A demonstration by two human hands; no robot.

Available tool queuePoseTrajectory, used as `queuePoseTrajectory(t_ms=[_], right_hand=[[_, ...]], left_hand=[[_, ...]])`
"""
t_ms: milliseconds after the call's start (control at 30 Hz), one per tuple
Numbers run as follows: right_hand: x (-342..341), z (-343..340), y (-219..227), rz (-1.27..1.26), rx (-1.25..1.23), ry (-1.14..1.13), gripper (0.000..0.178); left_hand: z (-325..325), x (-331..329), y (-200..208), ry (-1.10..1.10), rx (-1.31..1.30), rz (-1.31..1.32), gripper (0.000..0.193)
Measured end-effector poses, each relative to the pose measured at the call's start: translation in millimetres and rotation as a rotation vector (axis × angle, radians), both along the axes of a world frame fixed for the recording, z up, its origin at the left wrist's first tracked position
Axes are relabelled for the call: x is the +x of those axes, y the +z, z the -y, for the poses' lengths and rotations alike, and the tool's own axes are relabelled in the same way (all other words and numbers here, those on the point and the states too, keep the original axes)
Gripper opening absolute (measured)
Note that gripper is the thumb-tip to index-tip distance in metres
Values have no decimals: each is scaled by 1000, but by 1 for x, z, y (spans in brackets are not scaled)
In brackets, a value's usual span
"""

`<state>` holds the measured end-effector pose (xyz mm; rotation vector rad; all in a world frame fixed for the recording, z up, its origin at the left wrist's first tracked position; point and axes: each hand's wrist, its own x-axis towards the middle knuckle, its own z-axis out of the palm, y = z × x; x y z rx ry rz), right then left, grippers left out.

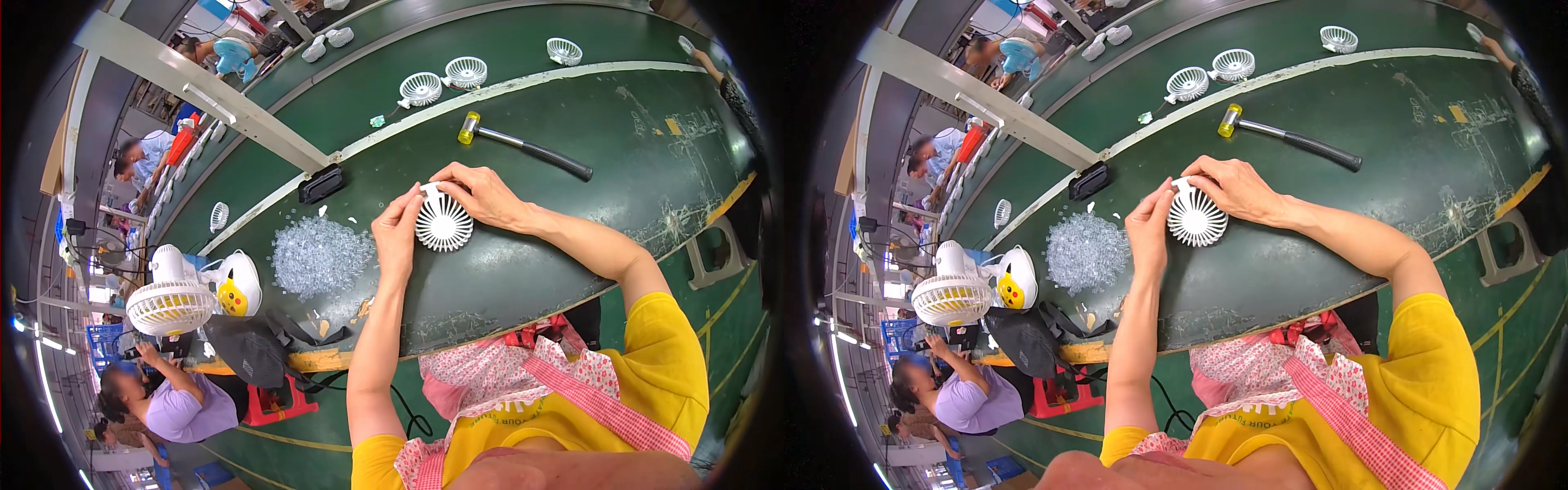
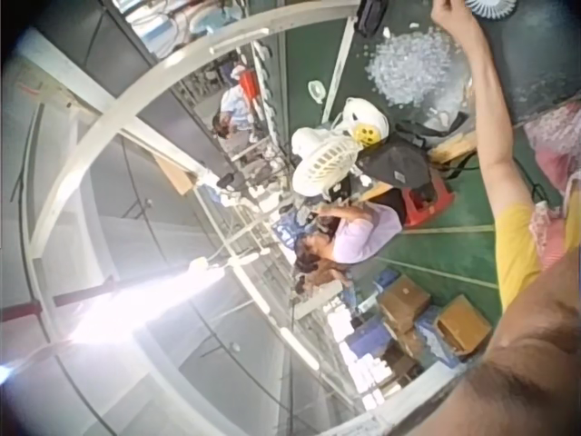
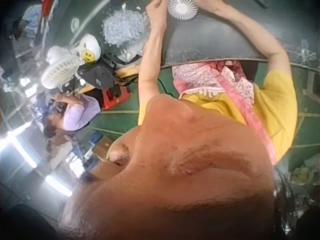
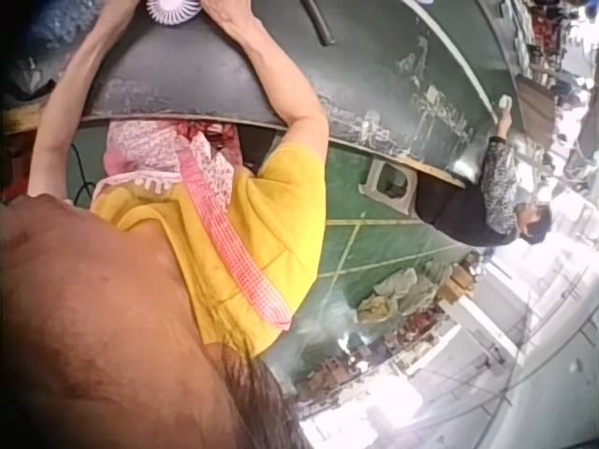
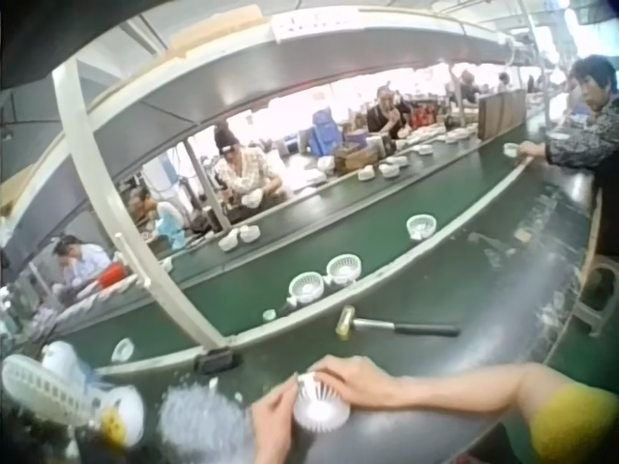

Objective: The person assembles portable fan components by hand, attaching circuit boards and plastic casing parts together, tapping the pieces with a mallet, and placing the assembled units onto the conveyor belt.

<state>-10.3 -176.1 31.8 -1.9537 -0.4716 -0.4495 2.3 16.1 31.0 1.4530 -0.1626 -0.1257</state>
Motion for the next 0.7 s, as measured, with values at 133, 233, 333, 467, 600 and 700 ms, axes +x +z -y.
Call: queuePoseTrajectory(t_ms=[133,233,333,467,600,700], right_hand=[[-1,4,1,-40,3,42,17],[-1,9,0,-201,138,182,18],[1,11,8,-369,137,259,16],[6,9,11,-383,68,199,16],[43,14,12,-210,280,58,20],[93,4,20,-7,381,-68,20]], left_hand=[[1,-3,-8,16,53,93,22],[6,-2,-13,-41,-157,-30,16],[2,-3,-13,-81,-191,-47,14],[1,0,-15,-121,-116,-28,22],[14,8,-19,124,-121,137,34],[9,16,-27,171,-5,223,36]])
